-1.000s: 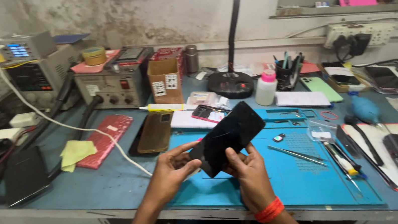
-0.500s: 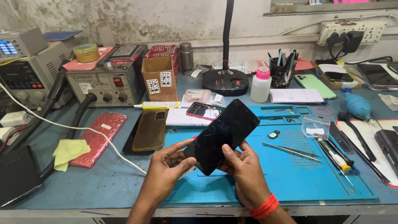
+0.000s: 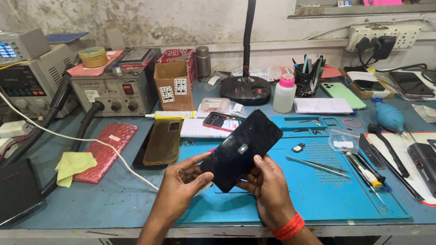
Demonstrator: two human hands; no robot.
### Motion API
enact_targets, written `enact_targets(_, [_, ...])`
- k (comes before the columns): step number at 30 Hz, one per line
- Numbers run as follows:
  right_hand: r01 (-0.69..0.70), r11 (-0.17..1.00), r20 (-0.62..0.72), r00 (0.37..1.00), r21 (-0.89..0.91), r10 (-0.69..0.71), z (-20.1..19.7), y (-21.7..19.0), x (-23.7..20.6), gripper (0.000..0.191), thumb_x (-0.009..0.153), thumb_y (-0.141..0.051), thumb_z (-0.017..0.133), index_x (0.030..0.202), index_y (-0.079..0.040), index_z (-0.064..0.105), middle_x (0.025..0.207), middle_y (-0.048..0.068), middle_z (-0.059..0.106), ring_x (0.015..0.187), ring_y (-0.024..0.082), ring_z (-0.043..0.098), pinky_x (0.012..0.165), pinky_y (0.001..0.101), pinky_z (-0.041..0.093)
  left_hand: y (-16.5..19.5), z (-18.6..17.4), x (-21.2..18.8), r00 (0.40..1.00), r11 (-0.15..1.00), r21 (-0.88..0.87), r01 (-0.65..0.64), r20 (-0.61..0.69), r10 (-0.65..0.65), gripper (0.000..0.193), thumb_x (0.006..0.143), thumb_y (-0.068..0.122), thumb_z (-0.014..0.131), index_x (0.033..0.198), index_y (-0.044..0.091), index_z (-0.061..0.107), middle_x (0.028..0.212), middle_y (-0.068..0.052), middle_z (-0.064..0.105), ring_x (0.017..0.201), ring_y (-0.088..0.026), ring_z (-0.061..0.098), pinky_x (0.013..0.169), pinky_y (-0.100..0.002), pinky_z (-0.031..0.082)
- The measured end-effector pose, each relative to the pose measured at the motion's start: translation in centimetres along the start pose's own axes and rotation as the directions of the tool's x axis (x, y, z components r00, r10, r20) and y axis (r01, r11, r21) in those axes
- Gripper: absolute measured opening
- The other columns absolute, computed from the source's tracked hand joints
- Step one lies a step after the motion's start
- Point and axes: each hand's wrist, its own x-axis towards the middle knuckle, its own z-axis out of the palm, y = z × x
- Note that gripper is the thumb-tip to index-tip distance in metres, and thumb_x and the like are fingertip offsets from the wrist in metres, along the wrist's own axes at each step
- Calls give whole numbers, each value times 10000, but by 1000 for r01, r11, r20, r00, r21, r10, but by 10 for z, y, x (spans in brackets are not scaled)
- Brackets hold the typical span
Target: The person works on a disassembled smartphone at a repair bench, using a small tool to work on the internal components while holding the phone. They then press the back cover onto the phone body and press the power button, with the screen lighting up as the phone powers on.
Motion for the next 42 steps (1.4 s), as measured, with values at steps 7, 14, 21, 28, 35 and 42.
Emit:
enact_targets(7, [-14, 1000, -1, 1000, 24, 14, 1, 0, 1, 311, 1025, -266, 434, 1178, -51, 601, 1082, 135, 739, 943, 246, 731, 804, 419, 603, -4, 0, 1, 1000, 1000, -16, 13, -3, -13, 546, 864, 100, 774, 1396, 73, 654, 765, 36, 632, 725, -39, 621, 682, -212, 531])
enact_targets(14, [10, 1000, 21, 1000, 18, -10, -1, 1, 0, 313, 1036, -261, 420, 1146, -26, 595, 1073, 150, 735, 937, 253, 731, 823, 435, 616, -1, -1, -1, 1000, 999, 16, 28, -9, -28, 563, 855, 118, 776, 1402, 87, 643, 764, 38, 650, 727, -37, 639, 683, -208, 535])
enact_targets(21, [10, 1000, 15, 1000, 20, -11, 1, -2, 0, 305, 1027, -253, 418, 1165, -45, 592, 1071, 139, 736, 925, 254, 731, 807, 435, 606, 0, -1, -1, 1000, 1000, 7, 3, -1, -3, 551, 864, 128, 781, 1396, 72, 649, 759, 33, 638, 728, -41, 636, 684, -211, 528])
enact_targets(28, [19, 1000, 26, 999, 22, -20, 3, -3, -1, 310, 1031, -255, 414, 1179, -44, 587, 1076, 134, 734, 932, 251, 735, 810, 432, 609, 0, -2, -1, 1000, 1000, 29, -1, -10, 1, 554, 859, 137, 784, 1394, 72, 658, 754, 38, 630, 711, -32, 603, 666, -209, 507])
enact_targets(35, [9, 1000, 23, 1000, 16, -10, 4, -4, -2, 313, 1033, -256, 407, 1180, -47, 588, 1087, 137, 733, 946, 249, 736, 821, 432, 609, 0, -2, 0, 1000, 999, 32, -3, -7, 3, 565, 852, 155, 790, 1395, 76, 654, 748, 40, 633, 711, -31, 615, 665, -204, 509])
enact_targets(42, [15, 1000, 33, 999, 8, -15, 3, -2, -1, 315, 1039, -259, 404, 1141, -32, 597, 1082, 146, 737, 936, 253, 735, 818, 436, 611, 1, -2, -2, 1000, 1000, 26, -12, 3, 12, 558, 862, 141, 781, 1401, 77, 651, 736, 41, 639, 692, -26, 580, 637, -202, 475])
